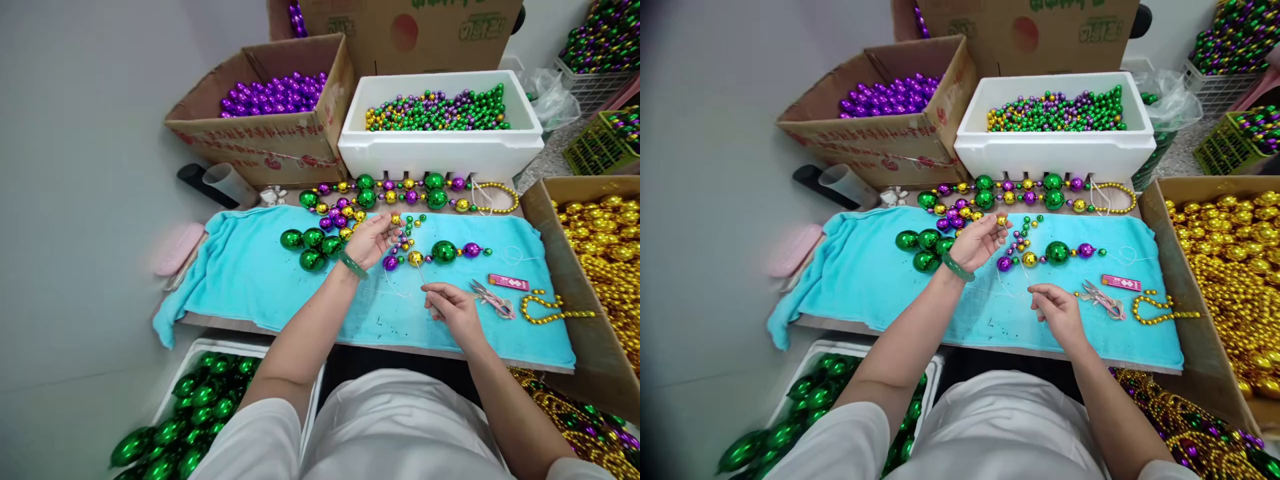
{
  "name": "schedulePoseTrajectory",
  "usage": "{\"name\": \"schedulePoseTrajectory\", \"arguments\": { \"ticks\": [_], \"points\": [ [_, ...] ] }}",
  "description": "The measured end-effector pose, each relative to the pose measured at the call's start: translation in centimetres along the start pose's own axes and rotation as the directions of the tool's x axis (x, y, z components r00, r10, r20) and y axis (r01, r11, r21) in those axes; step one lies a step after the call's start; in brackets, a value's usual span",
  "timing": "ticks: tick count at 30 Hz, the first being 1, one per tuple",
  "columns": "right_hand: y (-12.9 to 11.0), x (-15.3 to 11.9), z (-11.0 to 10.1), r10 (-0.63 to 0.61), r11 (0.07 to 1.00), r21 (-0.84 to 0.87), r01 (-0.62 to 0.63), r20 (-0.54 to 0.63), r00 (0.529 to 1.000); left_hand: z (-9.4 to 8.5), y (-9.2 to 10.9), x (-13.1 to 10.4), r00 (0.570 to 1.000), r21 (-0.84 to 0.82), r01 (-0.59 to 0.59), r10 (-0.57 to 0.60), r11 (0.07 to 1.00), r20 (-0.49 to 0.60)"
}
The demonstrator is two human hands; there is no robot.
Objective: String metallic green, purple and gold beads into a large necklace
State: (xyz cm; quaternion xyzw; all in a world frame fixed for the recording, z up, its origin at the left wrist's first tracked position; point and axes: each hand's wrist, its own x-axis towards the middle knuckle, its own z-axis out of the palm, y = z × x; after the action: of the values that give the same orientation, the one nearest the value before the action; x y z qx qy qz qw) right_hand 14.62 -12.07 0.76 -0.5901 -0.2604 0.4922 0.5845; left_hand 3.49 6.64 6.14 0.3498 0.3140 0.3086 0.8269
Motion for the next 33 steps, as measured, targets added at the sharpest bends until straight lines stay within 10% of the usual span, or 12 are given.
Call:
{"name": "schedulePoseTrajectory", "arguments": {
  "ticks": [33],
  "points": [
    [0.7,-0.1,1.4,0.035,0.992,-0.123,-0.033,0.014,0.999,-2.0,-0.2,-1.9,0.998,-0.152,-0.036,0.027,0.988,-0.06]
  ]
}}
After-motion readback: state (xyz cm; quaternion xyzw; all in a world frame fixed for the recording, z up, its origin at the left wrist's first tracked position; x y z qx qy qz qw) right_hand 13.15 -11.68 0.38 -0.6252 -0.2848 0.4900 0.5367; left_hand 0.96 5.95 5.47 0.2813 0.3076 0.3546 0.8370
